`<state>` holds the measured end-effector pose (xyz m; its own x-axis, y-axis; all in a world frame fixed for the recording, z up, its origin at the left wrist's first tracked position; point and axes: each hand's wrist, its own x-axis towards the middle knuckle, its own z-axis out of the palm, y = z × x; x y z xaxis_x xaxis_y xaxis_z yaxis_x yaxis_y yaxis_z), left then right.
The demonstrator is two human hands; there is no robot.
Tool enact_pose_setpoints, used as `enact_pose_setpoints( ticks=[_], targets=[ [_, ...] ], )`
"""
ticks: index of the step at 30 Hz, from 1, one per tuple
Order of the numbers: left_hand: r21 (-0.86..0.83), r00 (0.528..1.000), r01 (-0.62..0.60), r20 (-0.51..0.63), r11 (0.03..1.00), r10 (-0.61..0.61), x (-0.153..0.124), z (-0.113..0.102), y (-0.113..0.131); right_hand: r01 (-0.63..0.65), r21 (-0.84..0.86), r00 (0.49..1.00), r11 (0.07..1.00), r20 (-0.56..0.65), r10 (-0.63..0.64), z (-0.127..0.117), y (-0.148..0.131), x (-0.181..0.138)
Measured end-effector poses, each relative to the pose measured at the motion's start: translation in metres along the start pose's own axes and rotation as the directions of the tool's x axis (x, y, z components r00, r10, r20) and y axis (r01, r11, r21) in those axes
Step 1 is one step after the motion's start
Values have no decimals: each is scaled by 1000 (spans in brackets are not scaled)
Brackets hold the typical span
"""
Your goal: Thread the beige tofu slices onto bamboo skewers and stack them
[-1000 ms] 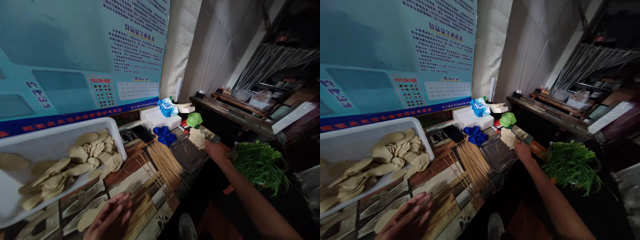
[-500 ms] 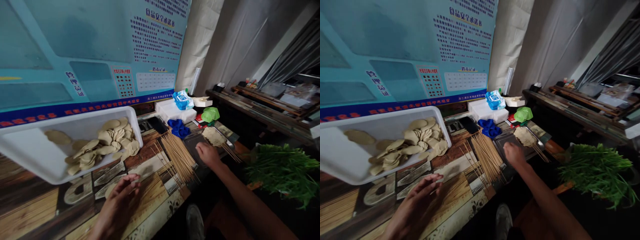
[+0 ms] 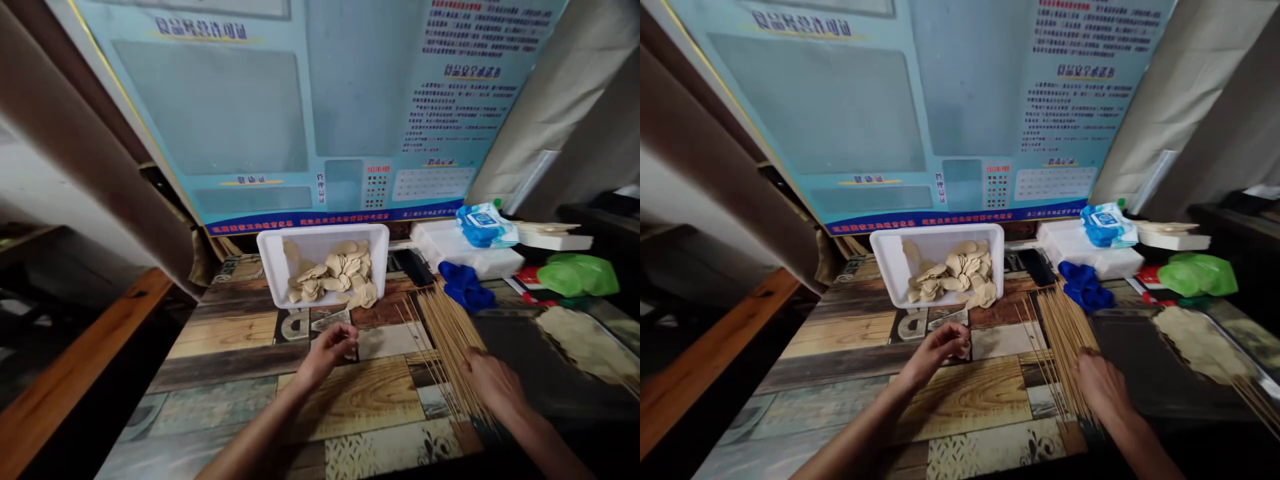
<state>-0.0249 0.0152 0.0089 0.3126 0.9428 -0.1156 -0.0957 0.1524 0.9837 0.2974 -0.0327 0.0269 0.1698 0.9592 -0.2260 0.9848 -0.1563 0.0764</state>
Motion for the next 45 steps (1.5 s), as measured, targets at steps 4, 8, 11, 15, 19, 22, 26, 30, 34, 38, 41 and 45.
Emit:
enact_pose_setpoints(
  ticks=[4,8,11,15,19,22,26,30,34,38,41,45],
  targets=[
    [547,921,-189,-189,816,340,18,-61,4,-3,-5,1000,1000,-14,3,-1,3,-13],
    [868,824,-148,-157,474,545,40,-104,4,37,27,990,999,-137,-33,10,3,-33],
    [969,821,-118,-27,215,570,54,-110,0,132,50,949,990,-296,-112,20,-2,-50],
    [967,888,-118,1,225,461,71,-112,-3,256,44,840,966,-504,-200,23,-14,-72],
    [849,870,-240,-27,471,492,78,-119,6,327,58,751,943,-621,-222,17,-24,-87],
    [686,866,-200,-210,700,453,72,-118,24,366,92,739,926,-633,-229,14,-30,-91],
    [208,948,-103,-275,973,159,51,-90,39,351,164,780,922,-596,-191,15,-37,-93],
    [-186,989,81,-110,979,-103,24,-46,24,385,242,813,891,-546,-203,16,-50,-97],
    [148,993,110,-47,983,-104,1,-23,-2,425,286,842,859,-472,-260,15,-62,-103],
    [605,958,-169,-86,778,275,-11,-29,-11,433,293,850,852,-449,-277,15,-64,-105],
    [658,936,-283,30,698,352,-12,-31,-4,431,326,857,842,-440,-268,17,-64,-104],
    [595,948,-312,147,740,282,-4,-25,3,431,350,867,832,-417,-273,19,-67,-103]
  ],
)
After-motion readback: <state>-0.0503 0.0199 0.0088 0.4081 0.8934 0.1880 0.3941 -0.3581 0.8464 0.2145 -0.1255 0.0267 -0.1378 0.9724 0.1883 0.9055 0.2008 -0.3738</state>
